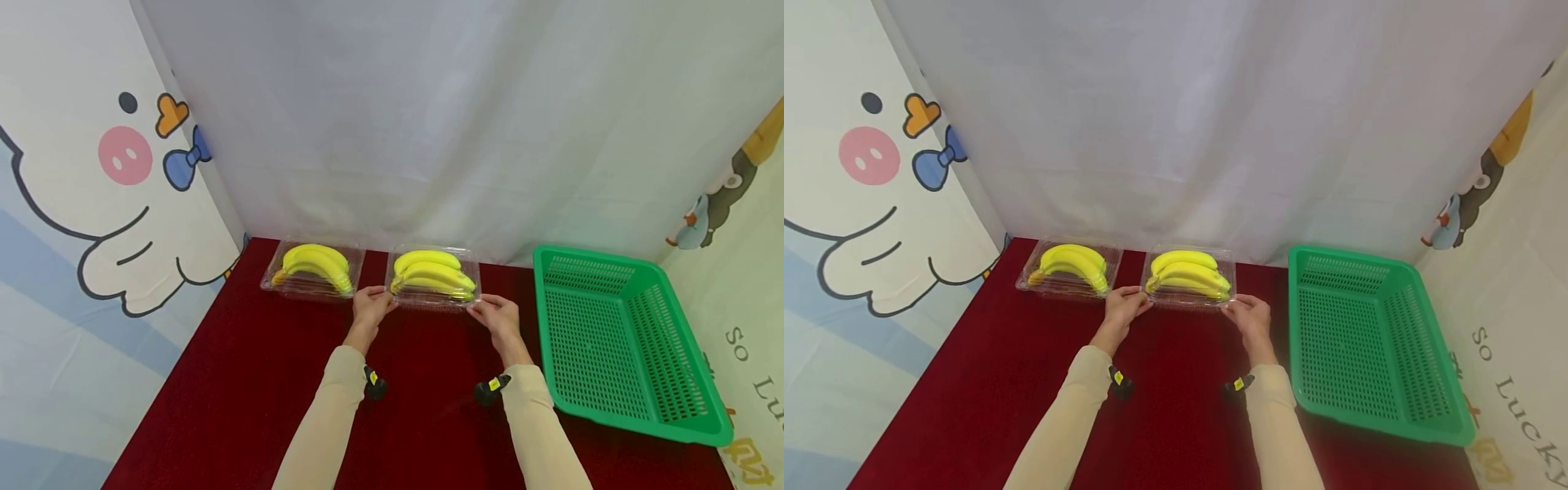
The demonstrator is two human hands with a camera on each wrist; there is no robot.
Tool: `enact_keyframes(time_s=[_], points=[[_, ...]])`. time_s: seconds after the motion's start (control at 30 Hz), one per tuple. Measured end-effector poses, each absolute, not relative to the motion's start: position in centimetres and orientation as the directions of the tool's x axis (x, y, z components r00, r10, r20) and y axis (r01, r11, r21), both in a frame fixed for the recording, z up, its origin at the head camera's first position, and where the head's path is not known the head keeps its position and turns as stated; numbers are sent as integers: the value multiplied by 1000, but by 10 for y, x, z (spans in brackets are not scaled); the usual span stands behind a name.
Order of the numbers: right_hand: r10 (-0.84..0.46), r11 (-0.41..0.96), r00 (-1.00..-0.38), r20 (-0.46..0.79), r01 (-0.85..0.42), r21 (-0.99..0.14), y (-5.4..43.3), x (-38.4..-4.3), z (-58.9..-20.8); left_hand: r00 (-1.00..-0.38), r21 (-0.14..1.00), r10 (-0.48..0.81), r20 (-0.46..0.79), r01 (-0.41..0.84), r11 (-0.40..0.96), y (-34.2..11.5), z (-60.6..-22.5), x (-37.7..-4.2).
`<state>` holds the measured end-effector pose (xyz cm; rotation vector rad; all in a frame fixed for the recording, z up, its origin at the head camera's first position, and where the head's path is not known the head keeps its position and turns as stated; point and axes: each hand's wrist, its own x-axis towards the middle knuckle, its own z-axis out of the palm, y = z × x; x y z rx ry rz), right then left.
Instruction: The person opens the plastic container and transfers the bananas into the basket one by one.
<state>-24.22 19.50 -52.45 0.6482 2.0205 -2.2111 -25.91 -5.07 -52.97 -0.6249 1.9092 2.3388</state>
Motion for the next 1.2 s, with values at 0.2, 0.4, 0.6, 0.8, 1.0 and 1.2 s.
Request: enact_keyframes(time_s=[0.2, 0.4, 0.6, 0.8, 1.0, 1.2], points=[[198, -168, -903, -381, 352, -921, 197, -243, -525, -910, 914, -187, -370, -321, -247, -52, -530, -260], [190, -171, -905, -380, 350, -921, 198, -243, -526, -907, 912, -183, -380, -334, -239, -53, -530, -261], [184, -164, -906, -381, 354, -921, 197, -240, -525, -904, 910, -181, -387, -343, -235, -55, -529, -258], [175, -169, -910, -376, 348, -922, 197, -236, -525, -901, 904, -161, -403, -364, -226, -57, -524, -255], [164, -144, -914, -371, 350, -926, 196, -230, -524, -899, 900, -154, -410, -371, -231, -60, -523, -253], [172, -153, -910, -376, 353, -923, 197, -225, -525, -899, 894, -134, -418, -381, -234, -61, -525, -251]])
